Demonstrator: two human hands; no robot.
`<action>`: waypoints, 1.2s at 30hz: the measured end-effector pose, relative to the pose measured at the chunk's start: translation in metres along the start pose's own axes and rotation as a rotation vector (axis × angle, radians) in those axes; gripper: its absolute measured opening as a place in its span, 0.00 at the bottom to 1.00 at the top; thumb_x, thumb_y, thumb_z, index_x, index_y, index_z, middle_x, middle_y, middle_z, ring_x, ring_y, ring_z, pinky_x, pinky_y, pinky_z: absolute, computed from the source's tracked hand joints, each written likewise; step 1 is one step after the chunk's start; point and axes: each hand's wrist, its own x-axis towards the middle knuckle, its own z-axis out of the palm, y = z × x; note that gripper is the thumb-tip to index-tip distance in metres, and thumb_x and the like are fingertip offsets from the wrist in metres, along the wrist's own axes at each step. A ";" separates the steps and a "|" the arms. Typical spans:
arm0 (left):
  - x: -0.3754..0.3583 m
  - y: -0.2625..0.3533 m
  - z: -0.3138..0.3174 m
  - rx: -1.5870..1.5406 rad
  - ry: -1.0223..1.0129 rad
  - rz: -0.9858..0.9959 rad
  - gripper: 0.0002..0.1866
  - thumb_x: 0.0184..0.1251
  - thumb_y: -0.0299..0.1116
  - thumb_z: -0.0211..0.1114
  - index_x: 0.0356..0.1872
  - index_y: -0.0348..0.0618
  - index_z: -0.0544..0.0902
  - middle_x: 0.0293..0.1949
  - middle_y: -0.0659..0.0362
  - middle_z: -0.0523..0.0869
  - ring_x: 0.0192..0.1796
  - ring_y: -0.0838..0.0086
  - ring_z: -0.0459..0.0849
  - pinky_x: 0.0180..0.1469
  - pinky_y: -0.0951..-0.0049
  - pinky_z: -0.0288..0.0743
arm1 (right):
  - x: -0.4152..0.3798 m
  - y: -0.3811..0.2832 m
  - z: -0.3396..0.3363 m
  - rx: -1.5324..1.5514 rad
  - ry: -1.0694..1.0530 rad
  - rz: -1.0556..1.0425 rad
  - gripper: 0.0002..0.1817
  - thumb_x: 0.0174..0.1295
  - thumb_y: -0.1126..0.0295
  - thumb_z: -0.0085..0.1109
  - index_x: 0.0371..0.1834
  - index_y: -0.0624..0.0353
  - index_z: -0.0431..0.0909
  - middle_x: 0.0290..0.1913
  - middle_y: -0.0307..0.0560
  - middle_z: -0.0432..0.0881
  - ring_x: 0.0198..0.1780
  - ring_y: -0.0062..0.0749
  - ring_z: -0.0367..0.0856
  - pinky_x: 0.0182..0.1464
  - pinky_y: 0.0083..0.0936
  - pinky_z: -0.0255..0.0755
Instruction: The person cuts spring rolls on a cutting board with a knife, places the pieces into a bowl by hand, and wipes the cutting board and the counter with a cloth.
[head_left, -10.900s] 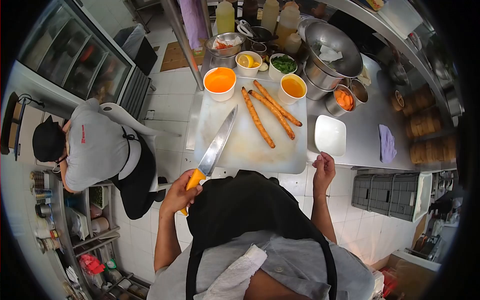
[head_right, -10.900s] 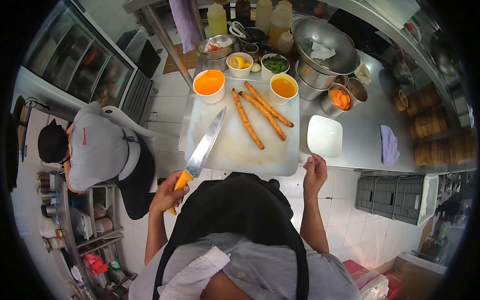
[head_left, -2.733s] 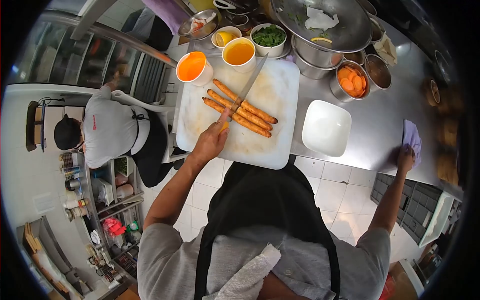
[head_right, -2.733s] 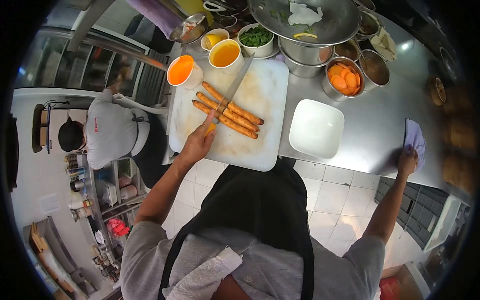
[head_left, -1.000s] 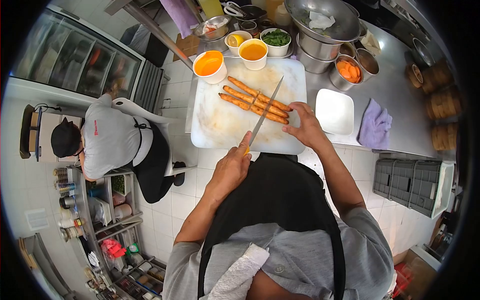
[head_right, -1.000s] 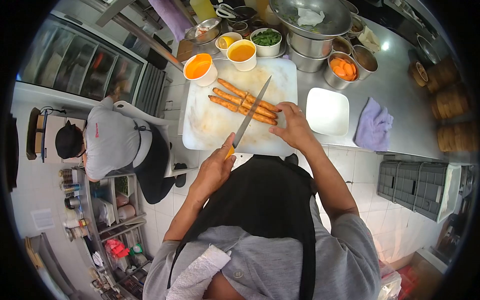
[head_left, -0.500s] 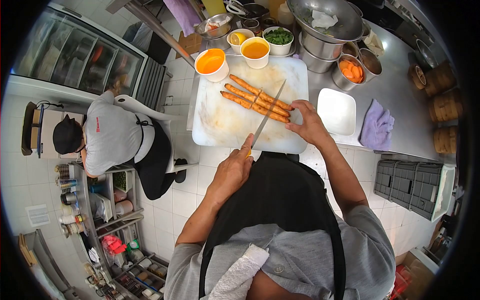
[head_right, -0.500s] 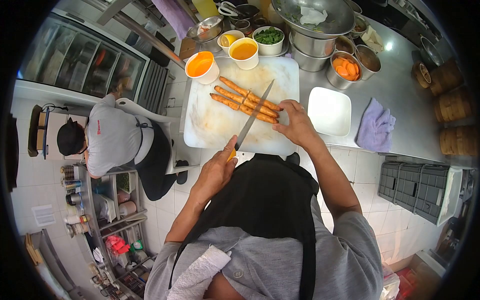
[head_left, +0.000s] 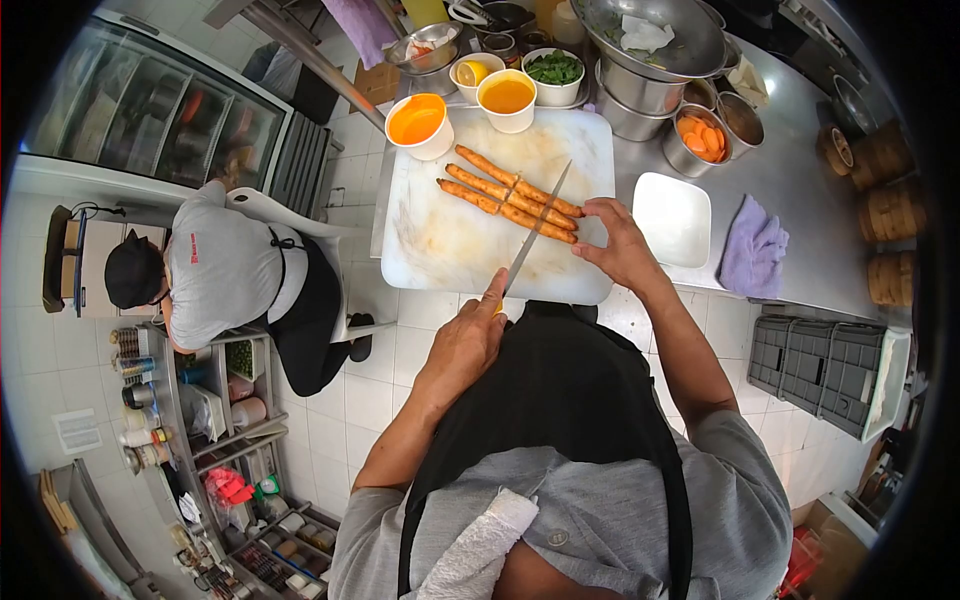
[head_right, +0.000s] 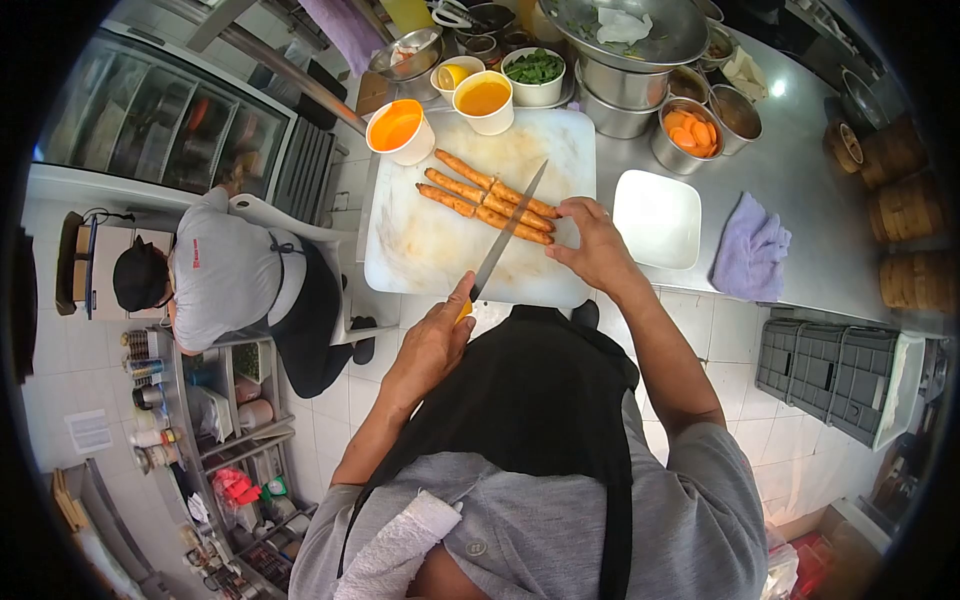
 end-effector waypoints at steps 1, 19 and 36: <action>0.000 0.000 0.000 0.002 0.003 -0.003 0.34 0.72 0.32 0.56 0.77 0.50 0.55 0.38 0.43 0.81 0.39 0.48 0.83 0.46 0.53 0.78 | 0.000 0.001 0.000 0.004 0.003 -0.003 0.30 0.49 0.69 0.75 0.55 0.58 0.73 0.62 0.51 0.72 0.64 0.49 0.71 0.65 0.36 0.68; 0.001 -0.001 0.000 0.023 0.009 -0.025 0.34 0.72 0.32 0.56 0.77 0.49 0.55 0.38 0.42 0.81 0.39 0.47 0.83 0.46 0.53 0.78 | 0.003 0.003 0.001 0.022 -0.006 0.001 0.28 0.50 0.69 0.74 0.54 0.58 0.73 0.61 0.50 0.73 0.63 0.49 0.72 0.65 0.36 0.68; -0.001 0.012 -0.006 0.024 -0.039 -0.116 0.34 0.71 0.31 0.58 0.76 0.52 0.57 0.41 0.41 0.82 0.43 0.45 0.82 0.47 0.53 0.77 | 0.009 0.002 0.004 0.000 0.022 -0.069 0.27 0.48 0.69 0.74 0.52 0.60 0.74 0.60 0.49 0.74 0.62 0.48 0.72 0.64 0.37 0.68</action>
